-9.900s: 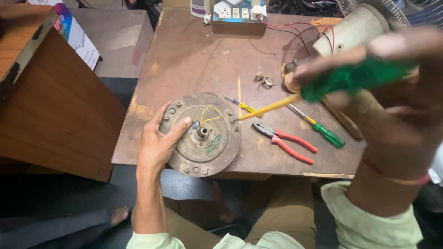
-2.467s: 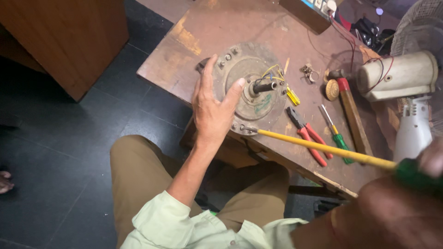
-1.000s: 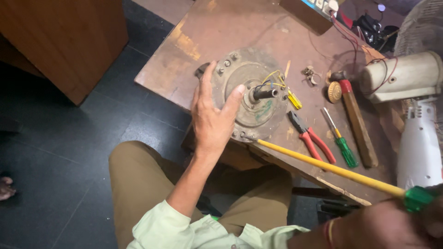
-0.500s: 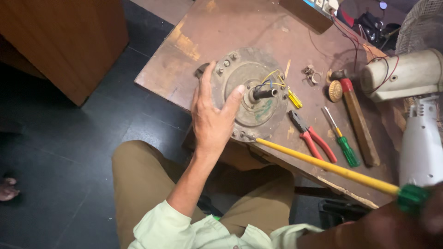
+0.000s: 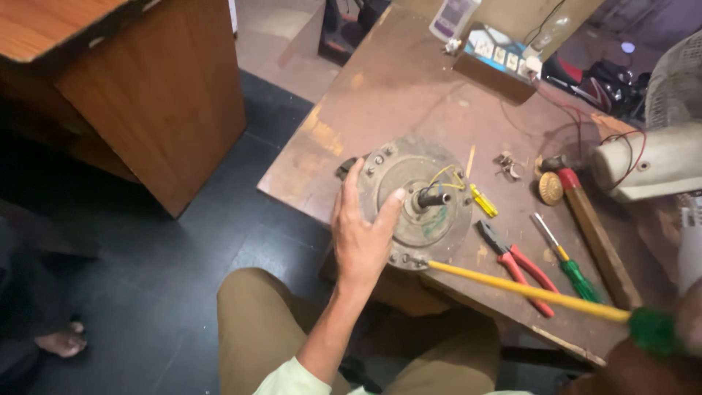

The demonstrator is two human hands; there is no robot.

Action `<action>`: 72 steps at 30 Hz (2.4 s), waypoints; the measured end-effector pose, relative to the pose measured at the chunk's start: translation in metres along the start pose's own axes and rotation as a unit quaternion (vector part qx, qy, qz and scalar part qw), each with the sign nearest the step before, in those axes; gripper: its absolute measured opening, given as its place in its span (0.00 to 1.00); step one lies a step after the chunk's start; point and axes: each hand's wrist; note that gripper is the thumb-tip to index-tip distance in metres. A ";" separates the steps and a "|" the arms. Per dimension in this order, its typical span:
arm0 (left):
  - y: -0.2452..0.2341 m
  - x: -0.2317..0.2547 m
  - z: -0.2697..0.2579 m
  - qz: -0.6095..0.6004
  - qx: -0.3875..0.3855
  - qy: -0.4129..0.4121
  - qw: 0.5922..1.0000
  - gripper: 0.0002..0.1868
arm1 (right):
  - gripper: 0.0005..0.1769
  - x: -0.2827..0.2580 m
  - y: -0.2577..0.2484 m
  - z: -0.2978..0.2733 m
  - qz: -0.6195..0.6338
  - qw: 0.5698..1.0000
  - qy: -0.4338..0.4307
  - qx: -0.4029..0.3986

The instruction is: The person disassembles and repairs a ceiling fan motor component. The person uses a screwdriver to remove screws, handles internal metal parts and wiring, uses a hammer to tap the center shaft, and connects a plastic component to the wiring.

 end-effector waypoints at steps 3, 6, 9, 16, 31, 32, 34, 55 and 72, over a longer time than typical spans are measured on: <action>-0.001 0.000 -0.001 -0.001 0.000 0.001 1.000 0.36 | 0.20 0.004 0.007 0.013 0.011 1.000 0.000 0.001; 0.001 0.000 -0.001 0.016 -0.003 -0.008 1.000 0.36 | 0.20 0.004 0.011 -0.005 0.010 1.000 0.007 0.011; 0.003 0.001 -0.001 0.018 0.007 -0.020 1.000 0.36 | 0.20 0.001 0.016 -0.015 0.019 1.000 0.012 0.005; 0.002 0.003 0.002 0.009 -0.007 -0.029 1.000 0.37 | 0.20 0.006 0.020 0.021 0.031 0.999 -0.006 0.002; -0.002 -0.008 0.001 0.019 -0.017 0.010 1.000 0.36 | 0.20 -0.009 -0.001 -0.009 -0.044 0.999 0.015 -0.022; -0.002 -0.010 -0.002 0.022 -0.020 0.012 1.000 0.36 | 0.20 -0.008 0.001 -0.006 -0.044 0.999 0.017 -0.020; -0.001 -0.012 -0.004 0.013 -0.013 -0.004 1.000 0.36 | 0.20 -0.006 -0.001 -0.006 -0.046 0.999 0.017 -0.019; -0.002 -0.005 0.004 0.006 -0.016 0.005 1.000 0.35 | 0.19 -0.022 -0.018 -0.023 -0.046 0.999 0.011 -0.010; 0.002 0.001 0.001 0.019 -0.022 -0.007 1.000 0.35 | 0.19 -0.049 0.031 -0.015 0.055 0.998 0.004 -0.018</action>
Point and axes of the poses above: each hand's wrist, its own z-axis towards the middle knuckle, its own y-axis out of the palm, x = y × z, and after that the axes turned 13 degrees about -z, right-handed
